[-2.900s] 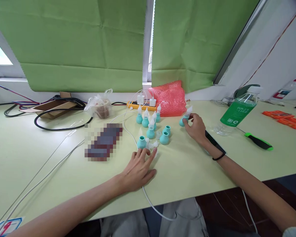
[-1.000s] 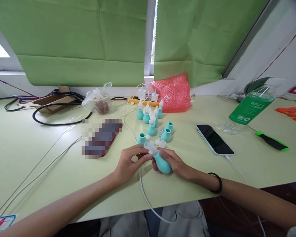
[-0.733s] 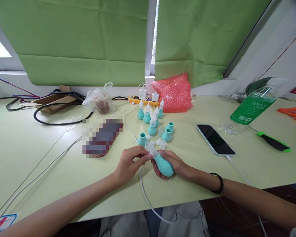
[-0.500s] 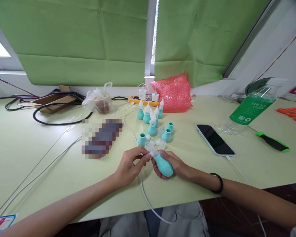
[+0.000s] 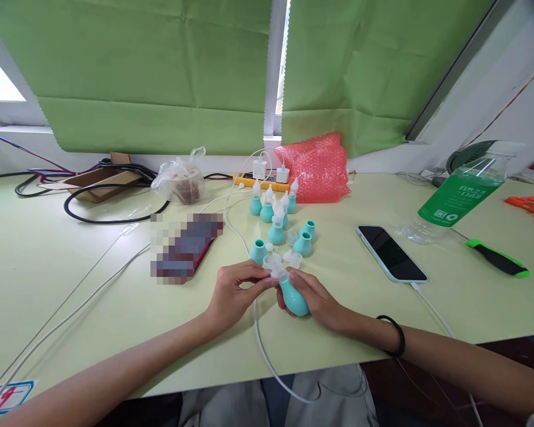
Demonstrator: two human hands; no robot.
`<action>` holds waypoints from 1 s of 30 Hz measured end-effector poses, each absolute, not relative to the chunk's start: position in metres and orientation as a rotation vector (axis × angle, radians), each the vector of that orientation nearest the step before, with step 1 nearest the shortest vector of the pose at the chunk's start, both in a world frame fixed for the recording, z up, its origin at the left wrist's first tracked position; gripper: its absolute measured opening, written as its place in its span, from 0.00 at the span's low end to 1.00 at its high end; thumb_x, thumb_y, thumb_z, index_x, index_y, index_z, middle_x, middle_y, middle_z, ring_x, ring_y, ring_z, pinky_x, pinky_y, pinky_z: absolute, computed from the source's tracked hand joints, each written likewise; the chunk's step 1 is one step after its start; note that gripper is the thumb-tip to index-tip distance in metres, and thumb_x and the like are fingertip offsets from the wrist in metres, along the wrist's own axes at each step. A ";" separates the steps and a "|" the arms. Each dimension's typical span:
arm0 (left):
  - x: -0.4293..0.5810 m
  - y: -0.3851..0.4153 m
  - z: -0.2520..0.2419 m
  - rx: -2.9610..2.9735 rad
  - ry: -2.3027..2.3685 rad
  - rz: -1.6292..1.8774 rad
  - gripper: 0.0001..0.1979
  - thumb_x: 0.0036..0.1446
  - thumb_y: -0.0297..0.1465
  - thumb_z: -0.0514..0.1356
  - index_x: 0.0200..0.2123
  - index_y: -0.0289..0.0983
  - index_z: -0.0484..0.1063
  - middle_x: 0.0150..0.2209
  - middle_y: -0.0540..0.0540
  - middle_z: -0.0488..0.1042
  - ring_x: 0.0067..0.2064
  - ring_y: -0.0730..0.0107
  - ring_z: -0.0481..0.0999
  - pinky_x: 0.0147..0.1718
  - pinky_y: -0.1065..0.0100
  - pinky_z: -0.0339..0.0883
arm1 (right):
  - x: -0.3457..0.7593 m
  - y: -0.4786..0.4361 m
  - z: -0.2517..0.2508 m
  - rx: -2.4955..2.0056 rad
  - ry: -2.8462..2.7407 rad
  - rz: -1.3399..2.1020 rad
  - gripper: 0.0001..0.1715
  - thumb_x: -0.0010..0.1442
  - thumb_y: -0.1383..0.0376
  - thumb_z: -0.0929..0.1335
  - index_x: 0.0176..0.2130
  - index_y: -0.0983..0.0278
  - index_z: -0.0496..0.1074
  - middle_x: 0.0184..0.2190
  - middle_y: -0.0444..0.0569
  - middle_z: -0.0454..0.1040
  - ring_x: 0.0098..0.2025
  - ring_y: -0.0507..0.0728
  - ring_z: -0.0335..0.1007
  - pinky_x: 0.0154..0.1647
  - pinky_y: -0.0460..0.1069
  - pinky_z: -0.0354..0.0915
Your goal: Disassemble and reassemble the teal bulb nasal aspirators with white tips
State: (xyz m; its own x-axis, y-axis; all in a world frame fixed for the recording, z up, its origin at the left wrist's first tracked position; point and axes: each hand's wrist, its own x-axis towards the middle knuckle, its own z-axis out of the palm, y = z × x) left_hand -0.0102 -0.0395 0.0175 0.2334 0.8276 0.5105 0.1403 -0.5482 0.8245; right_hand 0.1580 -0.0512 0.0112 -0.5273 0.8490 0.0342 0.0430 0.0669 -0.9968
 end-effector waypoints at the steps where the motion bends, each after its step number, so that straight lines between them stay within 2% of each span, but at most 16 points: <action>1: -0.011 -0.039 0.018 1.884 0.859 1.361 0.02 0.45 0.27 0.61 0.25 0.34 0.74 0.23 0.47 0.73 0.25 0.73 0.69 0.24 0.71 0.65 | 0.158 -0.051 0.012 -0.891 -1.673 1.542 0.23 0.60 0.53 0.52 0.29 0.67 0.61 0.22 0.45 0.64 0.22 0.47 0.55 0.26 0.45 0.55; 7: -0.013 -0.038 0.021 2.038 0.743 1.389 0.04 0.49 0.24 0.58 0.27 0.34 0.74 0.23 0.46 0.72 0.25 0.74 0.69 0.23 0.72 0.63 | 0.157 -0.050 0.014 -0.844 -1.581 1.665 0.22 0.60 0.53 0.52 0.31 0.67 0.59 0.20 0.44 0.62 0.19 0.47 0.55 0.22 0.44 0.53; 15: -0.009 -0.043 0.017 2.265 0.919 1.448 0.06 0.50 0.24 0.55 0.30 0.32 0.72 0.22 0.45 0.71 0.25 0.72 0.68 0.25 0.70 0.64 | 0.155 -0.054 0.011 -0.894 -1.616 1.552 0.22 0.59 0.52 0.52 0.28 0.66 0.59 0.21 0.44 0.63 0.21 0.47 0.56 0.24 0.44 0.55; 21: -0.008 -0.045 0.022 2.112 0.983 1.462 0.05 0.49 0.26 0.57 0.28 0.34 0.74 0.24 0.45 0.73 0.26 0.73 0.70 0.24 0.71 0.65 | 0.153 -0.053 0.010 -0.922 -1.494 1.523 0.22 0.58 0.51 0.53 0.31 0.66 0.59 0.22 0.44 0.63 0.21 0.48 0.57 0.22 0.45 0.55; 30: -0.005 -0.047 0.021 1.988 0.955 1.469 0.05 0.48 0.25 0.59 0.27 0.34 0.75 0.23 0.45 0.73 0.25 0.72 0.70 0.23 0.71 0.65 | 0.153 -0.055 0.010 -0.952 -1.631 1.397 0.22 0.60 0.53 0.51 0.31 0.65 0.61 0.22 0.44 0.62 0.24 0.49 0.57 0.27 0.45 0.57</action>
